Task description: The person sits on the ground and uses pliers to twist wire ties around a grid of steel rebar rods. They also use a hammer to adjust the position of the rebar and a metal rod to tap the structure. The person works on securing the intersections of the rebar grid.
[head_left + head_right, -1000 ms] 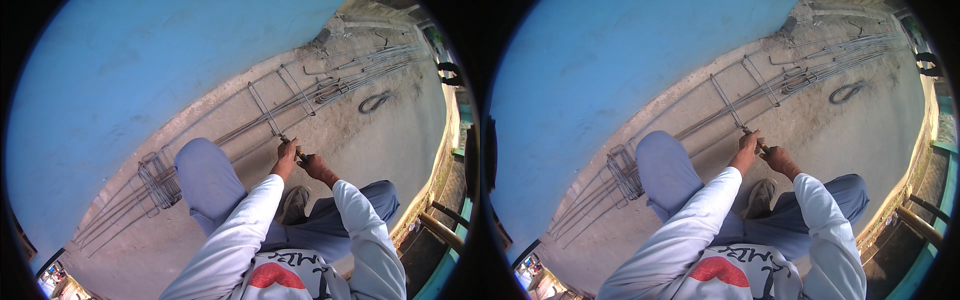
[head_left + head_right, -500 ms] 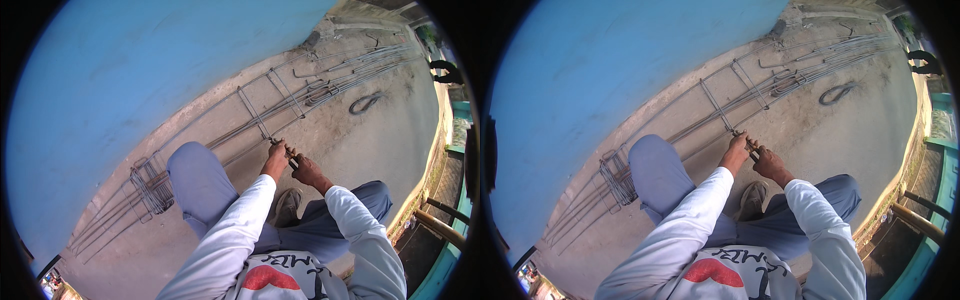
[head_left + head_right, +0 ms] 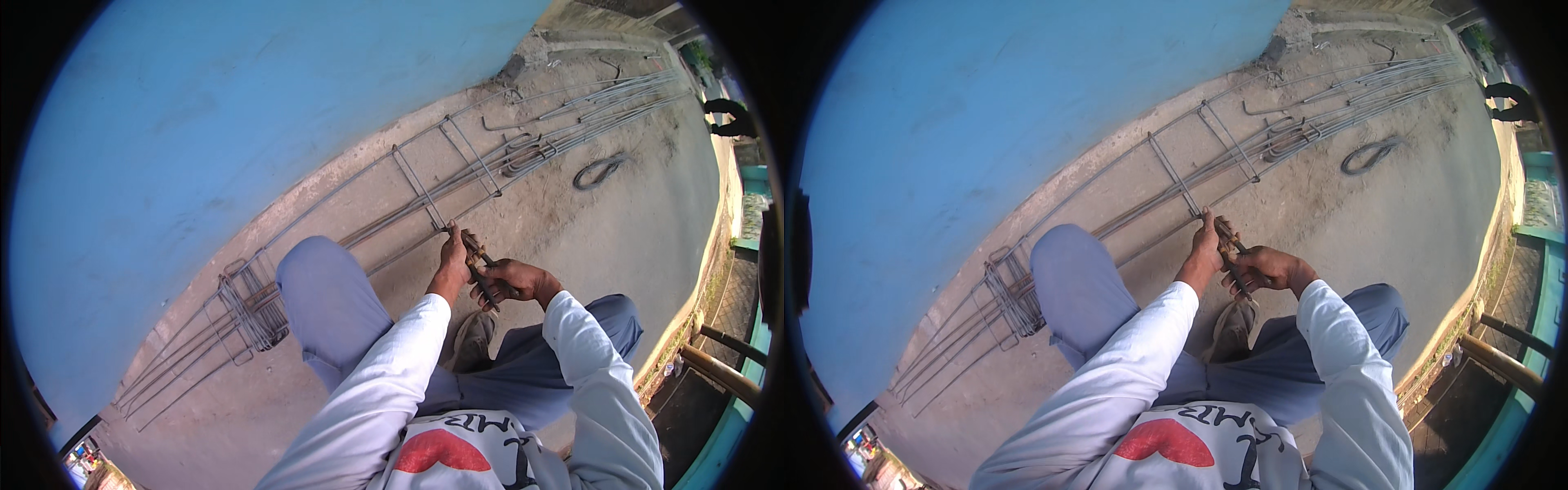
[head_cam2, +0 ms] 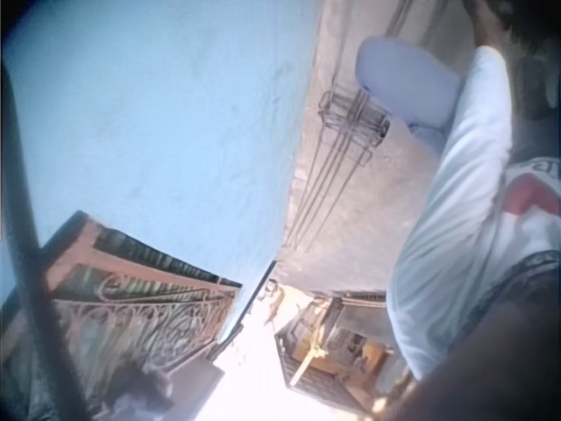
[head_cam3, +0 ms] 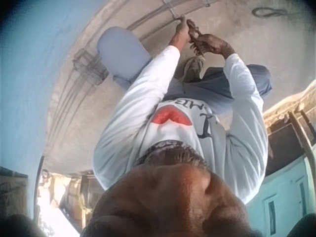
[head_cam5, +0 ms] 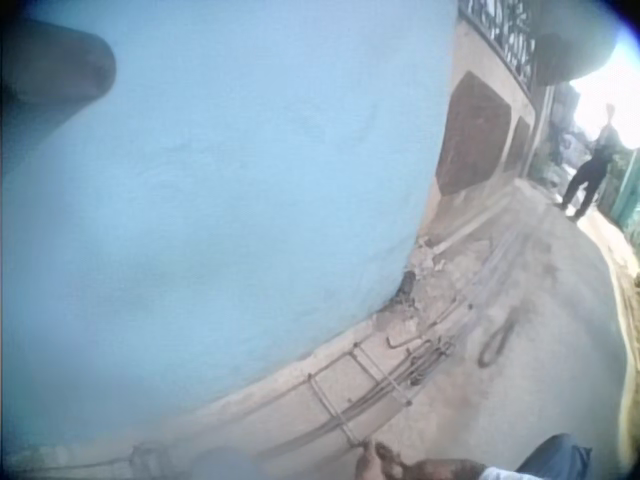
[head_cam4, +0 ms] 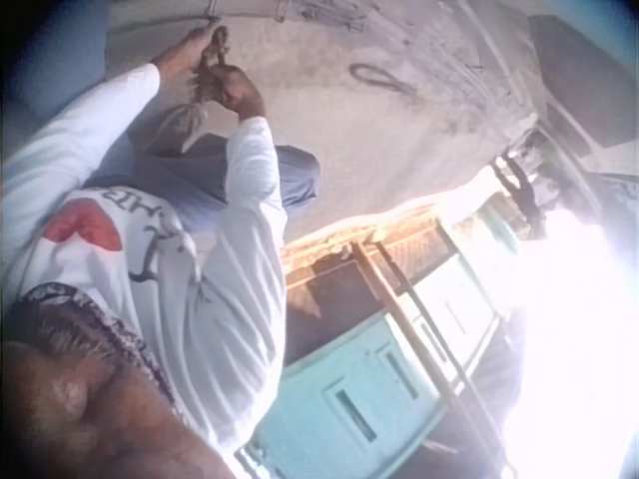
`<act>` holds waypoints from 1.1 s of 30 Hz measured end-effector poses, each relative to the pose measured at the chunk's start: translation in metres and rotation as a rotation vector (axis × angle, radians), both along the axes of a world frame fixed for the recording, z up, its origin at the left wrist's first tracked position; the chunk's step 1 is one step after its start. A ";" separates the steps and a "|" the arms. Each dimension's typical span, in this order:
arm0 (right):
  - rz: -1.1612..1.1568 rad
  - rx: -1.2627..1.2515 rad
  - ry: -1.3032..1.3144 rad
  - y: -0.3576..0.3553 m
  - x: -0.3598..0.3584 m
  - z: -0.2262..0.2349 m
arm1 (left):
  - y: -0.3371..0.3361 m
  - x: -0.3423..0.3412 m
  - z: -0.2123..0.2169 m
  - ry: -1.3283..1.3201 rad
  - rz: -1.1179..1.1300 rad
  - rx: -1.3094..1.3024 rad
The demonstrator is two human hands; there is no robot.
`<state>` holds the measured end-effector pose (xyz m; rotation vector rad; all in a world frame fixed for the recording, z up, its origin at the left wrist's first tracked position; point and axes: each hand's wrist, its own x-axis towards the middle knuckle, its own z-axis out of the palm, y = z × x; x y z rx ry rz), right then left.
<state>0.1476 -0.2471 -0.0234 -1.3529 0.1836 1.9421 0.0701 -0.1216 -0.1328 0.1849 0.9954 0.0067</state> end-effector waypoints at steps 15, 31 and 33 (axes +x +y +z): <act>0.935 -0.177 -1.098 -0.027 0.128 0.076 | 0.029 0.065 0.016 0.126 -0.719 1.228; 1.096 -0.115 -1.226 -0.030 0.147 0.024 | 0.034 0.159 0.000 0.079 -0.627 0.855; 1.107 -0.140 -1.149 -0.016 0.147 0.031 | 0.038 0.160 -0.015 0.092 -0.607 0.886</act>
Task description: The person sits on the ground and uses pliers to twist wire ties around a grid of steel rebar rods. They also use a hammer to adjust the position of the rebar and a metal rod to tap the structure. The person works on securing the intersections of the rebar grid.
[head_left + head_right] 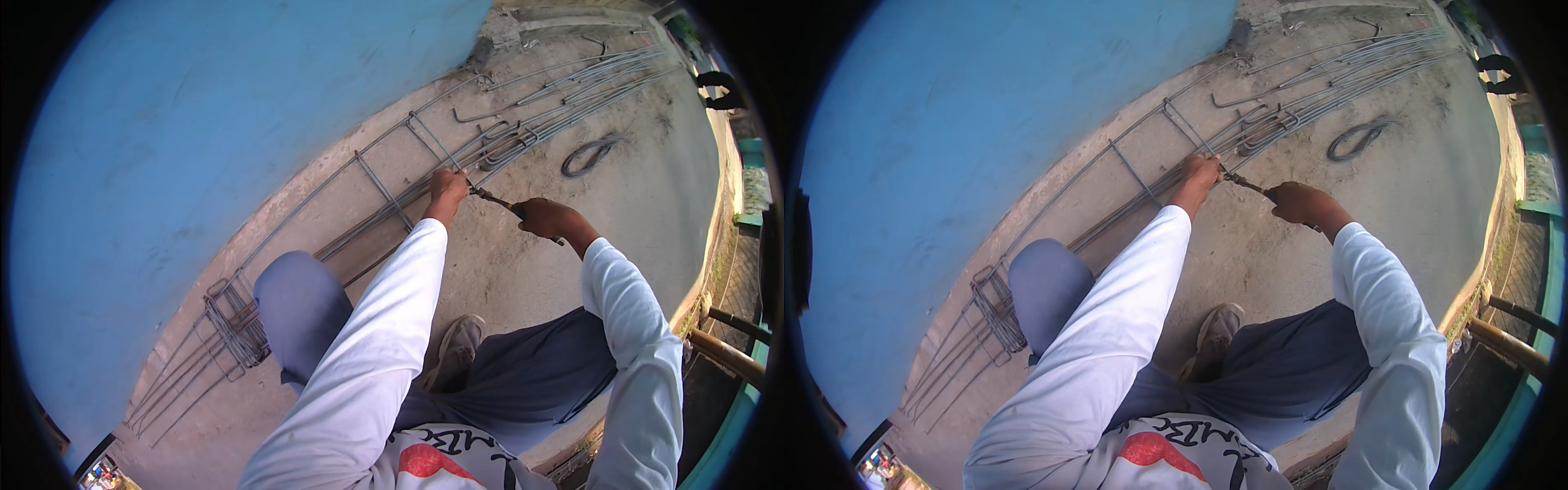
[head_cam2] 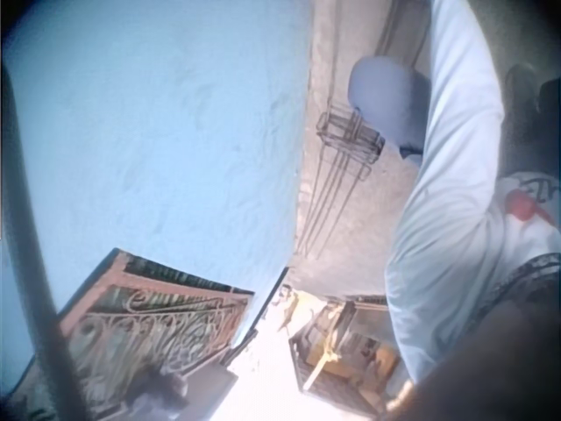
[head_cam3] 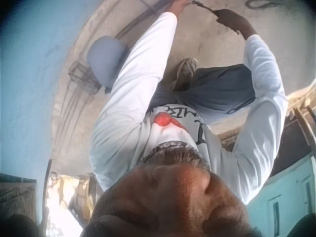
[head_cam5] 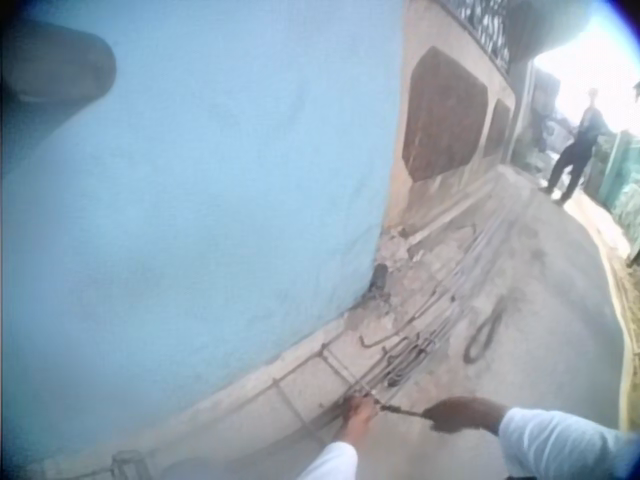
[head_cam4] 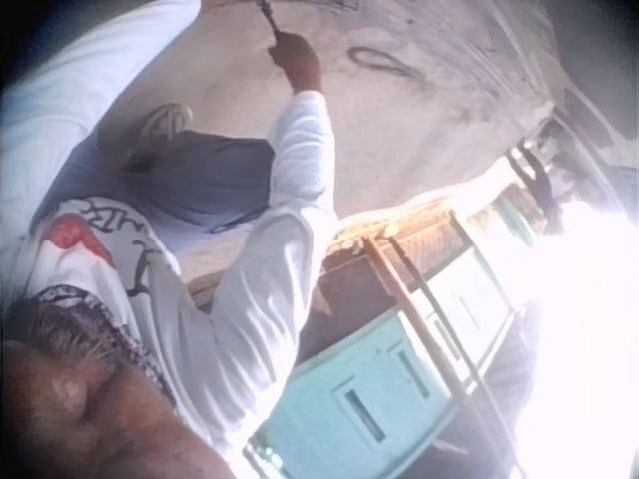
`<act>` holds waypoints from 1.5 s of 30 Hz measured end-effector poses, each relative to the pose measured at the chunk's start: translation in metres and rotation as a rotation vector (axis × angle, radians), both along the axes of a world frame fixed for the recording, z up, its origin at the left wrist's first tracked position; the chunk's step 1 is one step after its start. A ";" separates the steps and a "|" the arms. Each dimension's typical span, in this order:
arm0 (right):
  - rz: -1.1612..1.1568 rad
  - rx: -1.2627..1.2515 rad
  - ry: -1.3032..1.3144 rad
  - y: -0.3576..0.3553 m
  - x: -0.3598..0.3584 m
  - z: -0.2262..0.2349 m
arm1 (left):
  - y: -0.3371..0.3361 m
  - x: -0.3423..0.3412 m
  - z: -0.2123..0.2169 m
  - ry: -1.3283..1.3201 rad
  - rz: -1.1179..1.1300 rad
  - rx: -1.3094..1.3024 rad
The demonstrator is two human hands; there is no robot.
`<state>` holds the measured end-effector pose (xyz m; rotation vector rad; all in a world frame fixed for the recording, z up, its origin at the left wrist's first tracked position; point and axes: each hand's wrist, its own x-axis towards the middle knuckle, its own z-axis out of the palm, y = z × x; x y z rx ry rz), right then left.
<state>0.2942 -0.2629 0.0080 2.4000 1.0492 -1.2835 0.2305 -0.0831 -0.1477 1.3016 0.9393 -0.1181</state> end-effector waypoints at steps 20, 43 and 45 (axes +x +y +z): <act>-0.425 -0.193 0.220 0.024 0.005 0.017 | 0.004 0.004 -0.020 -0.041 -0.076 0.078; -0.415 0.372 -0.114 -0.067 -0.059 -0.079 | -0.010 0.005 0.006 0.076 -0.066 0.362; -0.424 0.375 -0.134 -0.071 -0.060 -0.088 | -0.009 0.007 0.006 0.067 -0.069 0.377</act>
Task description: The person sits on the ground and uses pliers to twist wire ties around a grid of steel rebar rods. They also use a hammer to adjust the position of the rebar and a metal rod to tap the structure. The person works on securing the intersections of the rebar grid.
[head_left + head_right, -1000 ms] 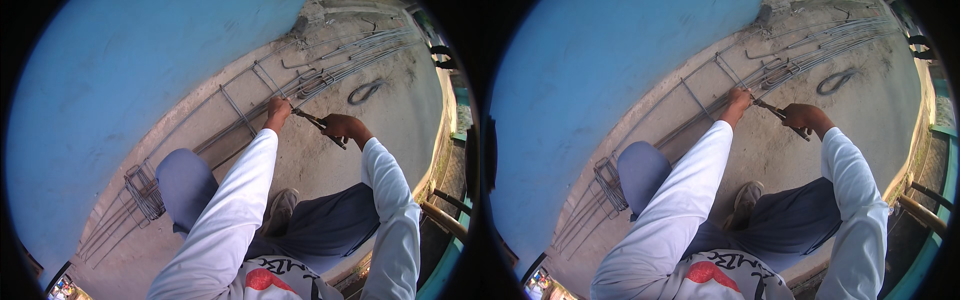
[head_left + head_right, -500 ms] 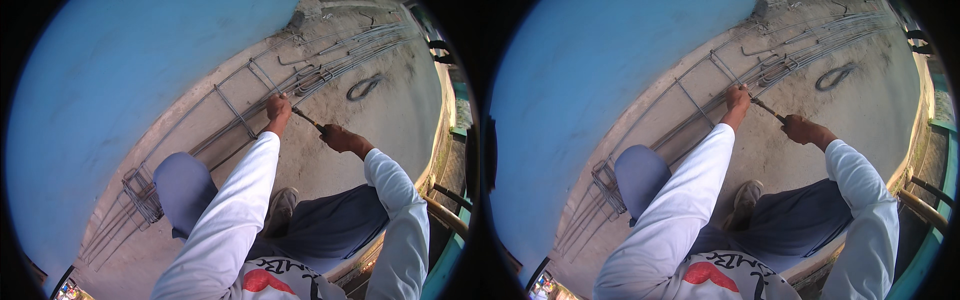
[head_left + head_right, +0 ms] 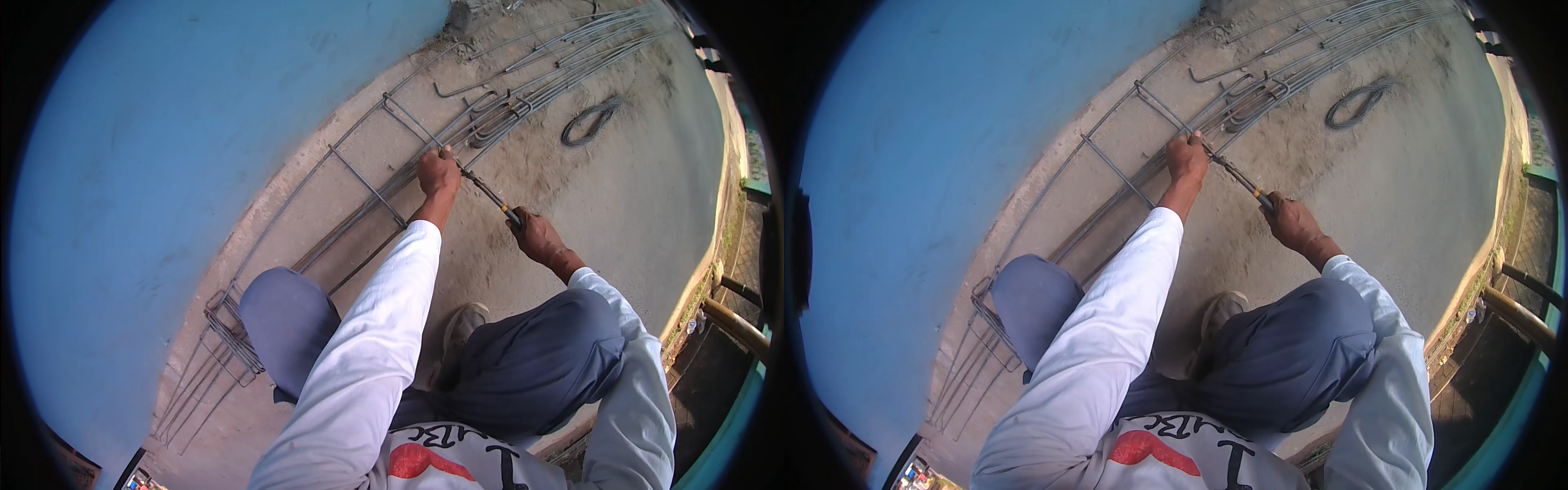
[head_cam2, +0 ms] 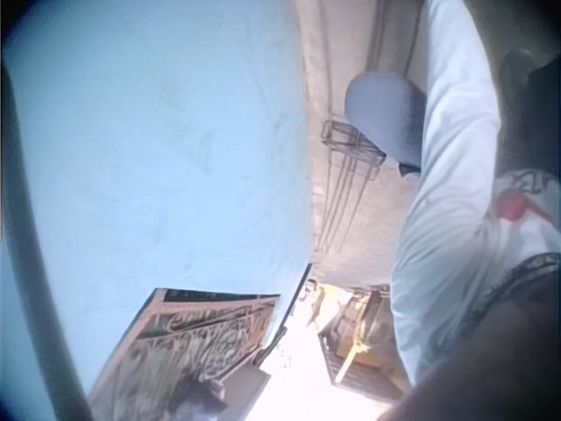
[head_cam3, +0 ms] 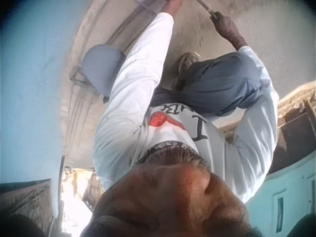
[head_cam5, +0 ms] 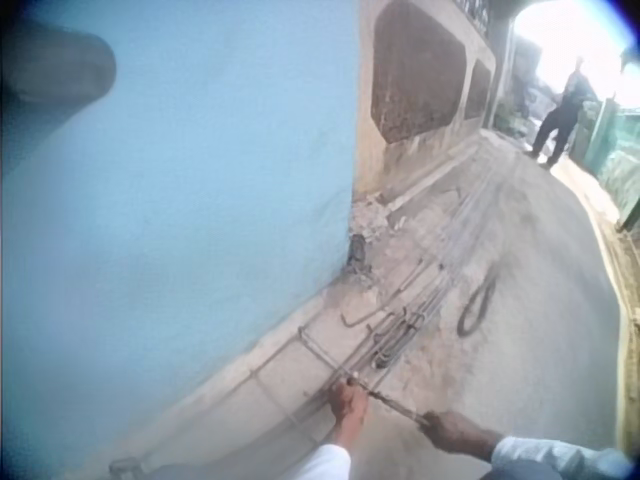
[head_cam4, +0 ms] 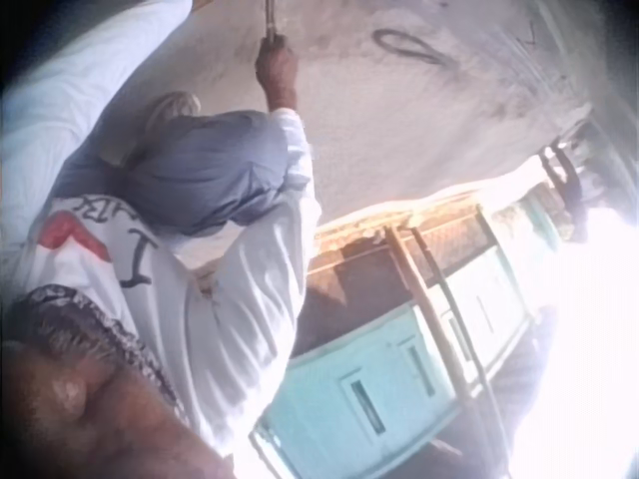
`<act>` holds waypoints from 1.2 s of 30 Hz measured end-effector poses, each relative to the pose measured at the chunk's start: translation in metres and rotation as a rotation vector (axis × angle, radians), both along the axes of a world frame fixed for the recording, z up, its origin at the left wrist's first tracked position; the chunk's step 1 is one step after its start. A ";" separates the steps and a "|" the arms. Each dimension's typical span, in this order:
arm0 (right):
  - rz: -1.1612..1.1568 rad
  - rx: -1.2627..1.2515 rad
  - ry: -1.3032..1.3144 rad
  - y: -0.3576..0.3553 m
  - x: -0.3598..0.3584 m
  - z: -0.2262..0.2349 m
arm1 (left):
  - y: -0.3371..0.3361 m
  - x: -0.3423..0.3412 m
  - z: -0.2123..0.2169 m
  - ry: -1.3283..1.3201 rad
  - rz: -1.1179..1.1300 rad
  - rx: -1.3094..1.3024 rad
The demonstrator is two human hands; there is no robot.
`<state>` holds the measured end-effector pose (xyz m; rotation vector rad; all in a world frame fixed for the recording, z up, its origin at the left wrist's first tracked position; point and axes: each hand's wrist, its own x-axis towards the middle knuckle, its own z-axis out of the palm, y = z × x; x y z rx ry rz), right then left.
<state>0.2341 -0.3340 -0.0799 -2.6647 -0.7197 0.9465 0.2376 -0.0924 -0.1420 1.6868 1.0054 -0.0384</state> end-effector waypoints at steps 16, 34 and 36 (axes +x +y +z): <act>-0.726 0.408 1.073 0.008 -0.015 0.012 | 0.004 -0.002 -0.015 0.004 0.017 0.019; -0.865 0.683 1.540 -0.009 -0.018 -0.010 | -0.081 -0.062 0.022 0.007 0.096 -0.387; -0.879 0.652 1.462 -0.009 -0.018 -0.003 | -0.091 -0.055 0.027 0.128 0.122 -0.722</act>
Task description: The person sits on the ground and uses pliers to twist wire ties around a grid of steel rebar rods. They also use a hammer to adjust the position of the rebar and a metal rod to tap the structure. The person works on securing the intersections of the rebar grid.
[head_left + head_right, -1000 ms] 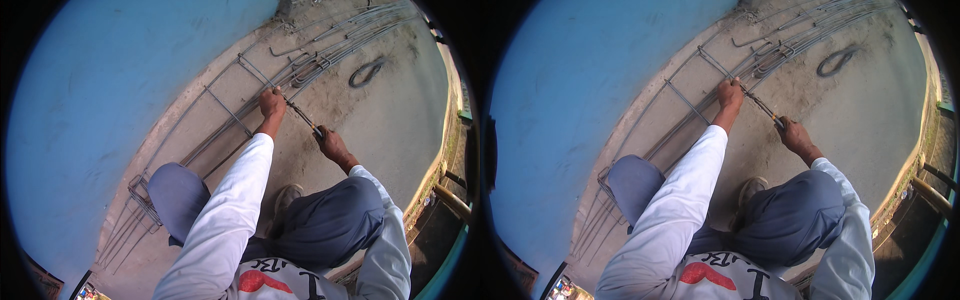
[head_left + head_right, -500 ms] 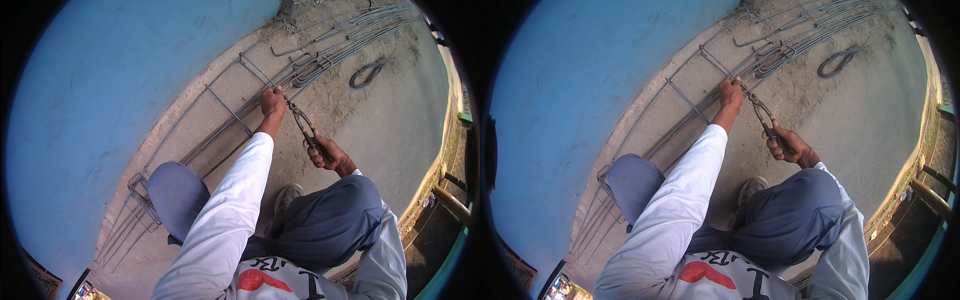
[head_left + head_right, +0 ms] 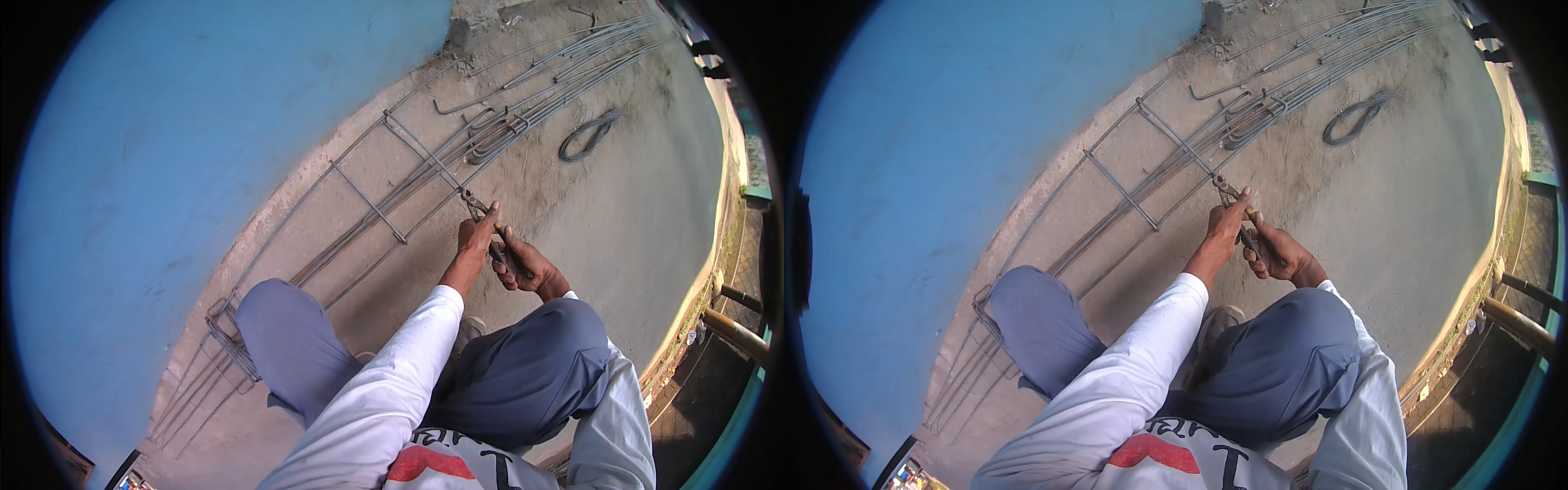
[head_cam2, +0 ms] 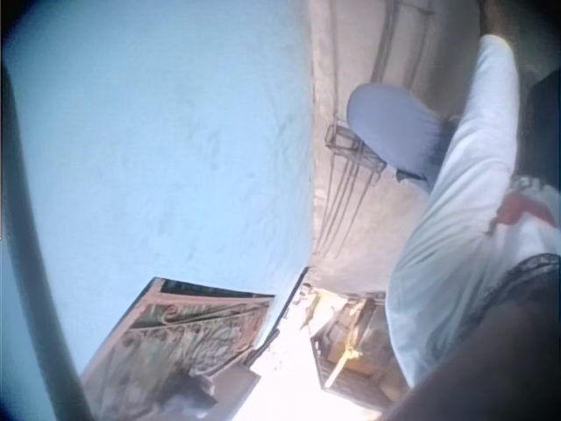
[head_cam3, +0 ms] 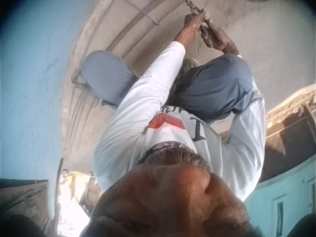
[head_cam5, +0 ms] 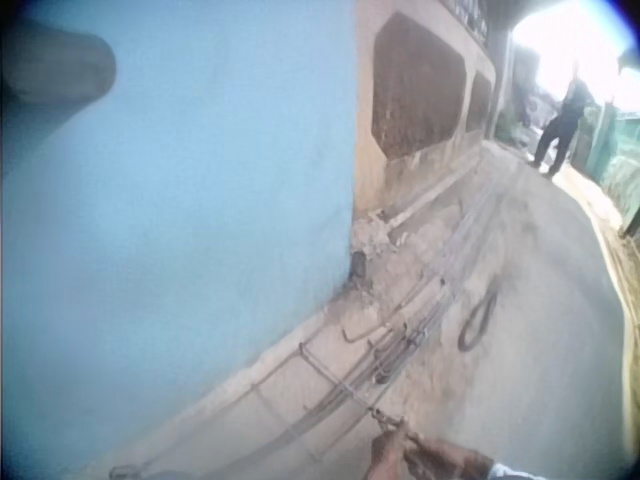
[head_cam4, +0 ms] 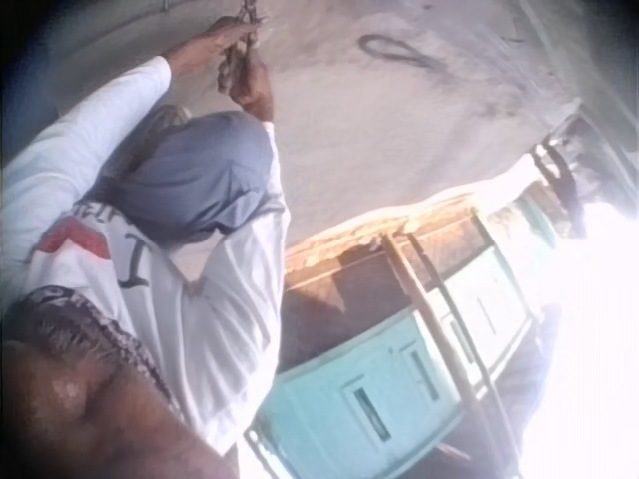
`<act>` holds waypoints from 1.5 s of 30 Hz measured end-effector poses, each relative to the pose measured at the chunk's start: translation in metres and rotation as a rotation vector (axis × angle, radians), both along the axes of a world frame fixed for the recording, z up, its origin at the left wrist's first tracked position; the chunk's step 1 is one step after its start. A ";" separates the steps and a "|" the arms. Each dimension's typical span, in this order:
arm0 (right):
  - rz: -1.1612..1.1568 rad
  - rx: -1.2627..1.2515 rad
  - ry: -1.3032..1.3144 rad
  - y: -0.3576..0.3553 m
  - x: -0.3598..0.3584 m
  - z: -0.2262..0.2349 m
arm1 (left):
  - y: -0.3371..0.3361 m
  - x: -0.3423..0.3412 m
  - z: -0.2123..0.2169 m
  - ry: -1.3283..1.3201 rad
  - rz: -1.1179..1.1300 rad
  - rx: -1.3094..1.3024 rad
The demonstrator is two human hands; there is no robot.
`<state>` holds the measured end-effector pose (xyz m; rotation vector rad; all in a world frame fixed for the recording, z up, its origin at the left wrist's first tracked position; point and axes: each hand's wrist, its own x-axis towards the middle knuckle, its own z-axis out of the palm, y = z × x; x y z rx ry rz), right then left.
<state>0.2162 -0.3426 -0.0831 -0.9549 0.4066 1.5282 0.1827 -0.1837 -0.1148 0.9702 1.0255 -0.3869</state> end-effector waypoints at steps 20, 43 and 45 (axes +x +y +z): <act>0.745 -0.966 -1.658 -0.010 -0.016 0.001 | 0.078 0.019 0.027 0.004 -0.253 0.839; 0.388 -0.579 -0.804 -0.015 -0.019 -0.043 | 0.087 0.061 -0.008 0.040 -0.365 0.778; 0.200 -0.340 -0.381 -0.009 -0.022 -0.032 | 0.094 0.058 -0.017 0.033 -0.364 0.804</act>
